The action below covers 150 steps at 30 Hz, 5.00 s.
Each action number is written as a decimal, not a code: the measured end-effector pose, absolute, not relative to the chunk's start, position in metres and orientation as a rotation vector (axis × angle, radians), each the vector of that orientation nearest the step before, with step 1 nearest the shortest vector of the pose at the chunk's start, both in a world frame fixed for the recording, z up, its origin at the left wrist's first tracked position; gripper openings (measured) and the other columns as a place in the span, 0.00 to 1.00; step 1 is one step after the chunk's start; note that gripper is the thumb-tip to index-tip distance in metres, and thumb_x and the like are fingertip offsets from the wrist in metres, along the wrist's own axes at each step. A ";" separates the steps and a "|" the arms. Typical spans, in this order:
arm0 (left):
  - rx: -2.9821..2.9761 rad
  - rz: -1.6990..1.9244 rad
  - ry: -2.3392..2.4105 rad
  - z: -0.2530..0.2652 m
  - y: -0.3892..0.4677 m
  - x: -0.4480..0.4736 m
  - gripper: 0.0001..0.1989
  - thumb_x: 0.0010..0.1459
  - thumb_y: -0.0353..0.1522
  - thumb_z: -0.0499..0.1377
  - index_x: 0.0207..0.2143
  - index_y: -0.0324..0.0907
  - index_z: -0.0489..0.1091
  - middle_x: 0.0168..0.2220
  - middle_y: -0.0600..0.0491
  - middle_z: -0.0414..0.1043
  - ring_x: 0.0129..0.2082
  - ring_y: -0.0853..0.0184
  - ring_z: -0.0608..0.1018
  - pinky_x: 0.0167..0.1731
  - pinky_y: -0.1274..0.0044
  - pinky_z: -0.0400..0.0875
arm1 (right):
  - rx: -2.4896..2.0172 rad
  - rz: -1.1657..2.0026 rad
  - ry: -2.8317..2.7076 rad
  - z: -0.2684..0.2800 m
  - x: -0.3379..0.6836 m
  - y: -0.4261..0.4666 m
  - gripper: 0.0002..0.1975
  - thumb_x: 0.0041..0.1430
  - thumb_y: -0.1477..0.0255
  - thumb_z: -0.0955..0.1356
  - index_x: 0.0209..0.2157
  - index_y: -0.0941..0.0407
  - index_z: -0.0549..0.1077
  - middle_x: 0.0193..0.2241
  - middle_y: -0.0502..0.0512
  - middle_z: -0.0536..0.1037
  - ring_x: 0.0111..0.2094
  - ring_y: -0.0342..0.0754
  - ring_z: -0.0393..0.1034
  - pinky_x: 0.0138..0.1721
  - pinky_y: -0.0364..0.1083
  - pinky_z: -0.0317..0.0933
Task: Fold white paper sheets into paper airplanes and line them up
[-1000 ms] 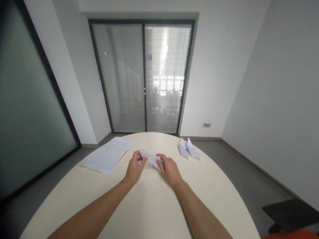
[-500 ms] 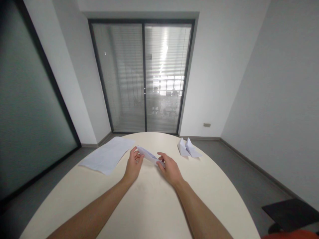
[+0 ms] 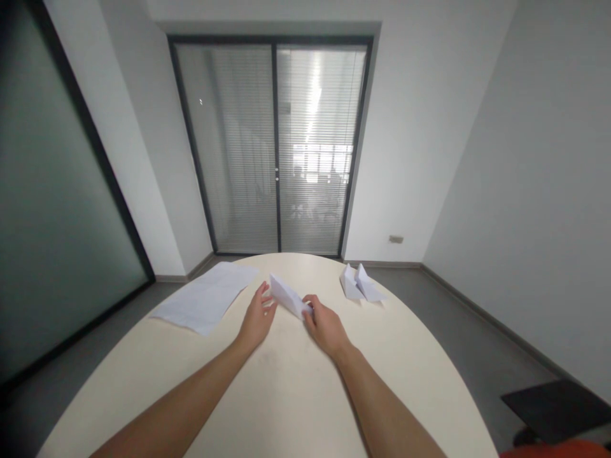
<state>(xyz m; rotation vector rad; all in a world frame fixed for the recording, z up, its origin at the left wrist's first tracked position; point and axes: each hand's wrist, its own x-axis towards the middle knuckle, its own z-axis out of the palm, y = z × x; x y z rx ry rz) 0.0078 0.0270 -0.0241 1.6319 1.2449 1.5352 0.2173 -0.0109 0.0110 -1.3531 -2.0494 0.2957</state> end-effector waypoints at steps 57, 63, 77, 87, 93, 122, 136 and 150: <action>2.188 1.118 1.468 -0.019 0.010 -0.003 0.18 0.59 0.30 0.56 0.53 0.41 0.66 0.50 0.45 0.72 0.52 0.60 0.73 0.55 0.68 0.65 | -1.805 0.019 -1.385 0.002 0.249 0.013 0.21 0.63 0.71 0.60 0.55 0.53 0.71 0.56 0.60 0.69 0.41 0.52 0.73 0.45 0.50 0.65; 2.221 1.053 1.492 -0.014 0.008 -0.002 0.19 0.60 0.29 0.55 0.54 0.39 0.65 0.51 0.44 0.71 0.53 0.60 0.72 0.56 0.68 0.64 | -1.843 0.041 -1.370 0.006 0.247 0.011 0.21 0.63 0.70 0.61 0.55 0.51 0.72 0.58 0.59 0.66 0.47 0.51 0.71 0.49 0.48 0.64; 2.243 1.024 1.506 -0.017 0.011 -0.004 0.18 0.61 0.30 0.55 0.54 0.39 0.65 0.52 0.44 0.71 0.53 0.59 0.71 0.56 0.68 0.64 | -1.970 0.058 -1.390 0.013 0.249 0.003 0.17 0.61 0.72 0.62 0.52 0.51 0.69 0.46 0.56 0.75 0.43 0.51 0.71 0.38 0.45 0.59; 2.244 1.058 1.478 -0.017 0.009 -0.006 0.18 0.60 0.30 0.55 0.53 0.40 0.66 0.51 0.44 0.71 0.53 0.59 0.71 0.56 0.68 0.64 | -2.073 0.116 -1.288 0.015 0.248 0.004 0.16 0.67 0.64 0.58 0.51 0.54 0.65 0.38 0.56 0.78 0.37 0.52 0.72 0.33 0.46 0.56; 2.240 1.076 1.471 -0.017 0.009 -0.005 0.18 0.60 0.29 0.56 0.53 0.40 0.66 0.50 0.45 0.72 0.52 0.60 0.72 0.56 0.68 0.64 | -1.973 -0.058 -1.365 0.018 0.244 -0.001 0.18 0.64 0.70 0.61 0.55 0.54 0.63 0.49 0.57 0.74 0.47 0.52 0.69 0.38 0.46 0.59; 2.254 1.032 1.511 -0.019 0.009 -0.005 0.18 0.61 0.30 0.55 0.53 0.39 0.65 0.51 0.45 0.71 0.53 0.61 0.72 0.56 0.70 0.64 | -2.066 0.218 -1.187 0.019 0.249 0.004 0.19 0.65 0.61 0.61 0.54 0.53 0.64 0.38 0.57 0.80 0.41 0.55 0.75 0.39 0.48 0.61; 2.121 0.625 2.404 0.008 0.004 -0.043 0.24 0.59 0.42 0.56 0.52 0.38 0.69 0.67 0.35 0.52 0.67 0.37 0.52 0.61 0.50 0.47 | -1.870 0.071 -1.529 0.030 0.230 -0.013 0.08 0.65 0.67 0.59 0.42 0.54 0.64 0.24 0.48 0.73 0.27 0.47 0.67 0.28 0.43 0.47; 2.279 0.565 2.097 0.031 -0.029 -0.019 0.19 0.64 0.41 0.51 0.51 0.40 0.69 0.49 0.38 0.71 0.51 0.47 0.71 0.48 0.60 0.66 | -1.673 0.068 -1.878 0.034 0.210 -0.026 0.07 0.65 0.69 0.60 0.42 0.53 0.66 0.23 0.47 0.73 0.25 0.46 0.66 0.27 0.42 0.46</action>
